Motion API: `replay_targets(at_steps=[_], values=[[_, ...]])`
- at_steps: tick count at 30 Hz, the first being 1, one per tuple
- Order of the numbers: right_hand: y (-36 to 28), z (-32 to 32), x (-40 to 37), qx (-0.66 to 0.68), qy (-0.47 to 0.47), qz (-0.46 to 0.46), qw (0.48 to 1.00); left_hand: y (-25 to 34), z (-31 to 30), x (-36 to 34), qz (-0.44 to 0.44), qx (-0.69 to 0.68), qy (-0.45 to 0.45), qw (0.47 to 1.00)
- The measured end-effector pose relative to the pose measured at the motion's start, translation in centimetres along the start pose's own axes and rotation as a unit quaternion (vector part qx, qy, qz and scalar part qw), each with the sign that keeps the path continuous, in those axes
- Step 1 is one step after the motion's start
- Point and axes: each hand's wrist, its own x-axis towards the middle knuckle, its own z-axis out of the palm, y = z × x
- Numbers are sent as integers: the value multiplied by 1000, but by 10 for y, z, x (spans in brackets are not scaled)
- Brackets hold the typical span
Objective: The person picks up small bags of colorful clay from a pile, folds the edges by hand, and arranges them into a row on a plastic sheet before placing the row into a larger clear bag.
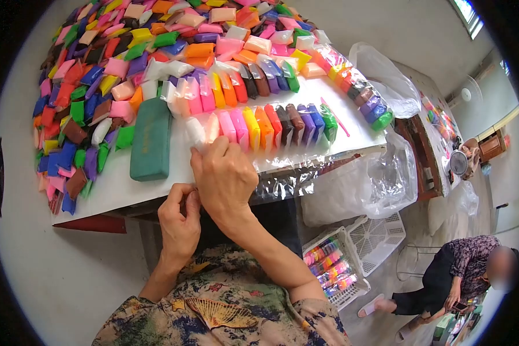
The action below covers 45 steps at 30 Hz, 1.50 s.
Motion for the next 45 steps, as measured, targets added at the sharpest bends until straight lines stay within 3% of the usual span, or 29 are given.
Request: replay_targets(at_steps=[11, 14, 17, 20, 23, 26, 30, 37, 43, 45], values=[[0, 2, 0, 11, 9, -4, 1000, -8, -2, -3, -16, 4, -14, 1000], [9, -18, -7, 59, 17, -18, 998, 16, -10, 0, -88, 47, -19, 995], [29, -46, -13, 112, 22, -19, 993, 27, -10, -1, 67, 188, 31, 979], [58, -73, -12, 153, 66, -10, 986, 44, -9, 1, 92, 235, 49, 967], [96, -87, -6, 170, 146, 45, 973, 46, -5, 15, 105, 223, 64, 967], [131, -102, 14, 144, 166, 139, 966, 40, 2, 24, 116, 234, 59, 964], [173, -106, 36, 196, 119, 188, 955, 36, 15, 32, 76, 196, 34, 977], [210, -80, 53, 206, -73, 107, 970, 23, 15, 44, 10, 167, 37, 985], [215, -66, 61, 275, -139, 109, 945, 14, 14, 56, -24, 145, 8, 989], [212, -64, 63, 286, -149, 110, 940, 10, 19, 56, -49, 80, 29, 995]])
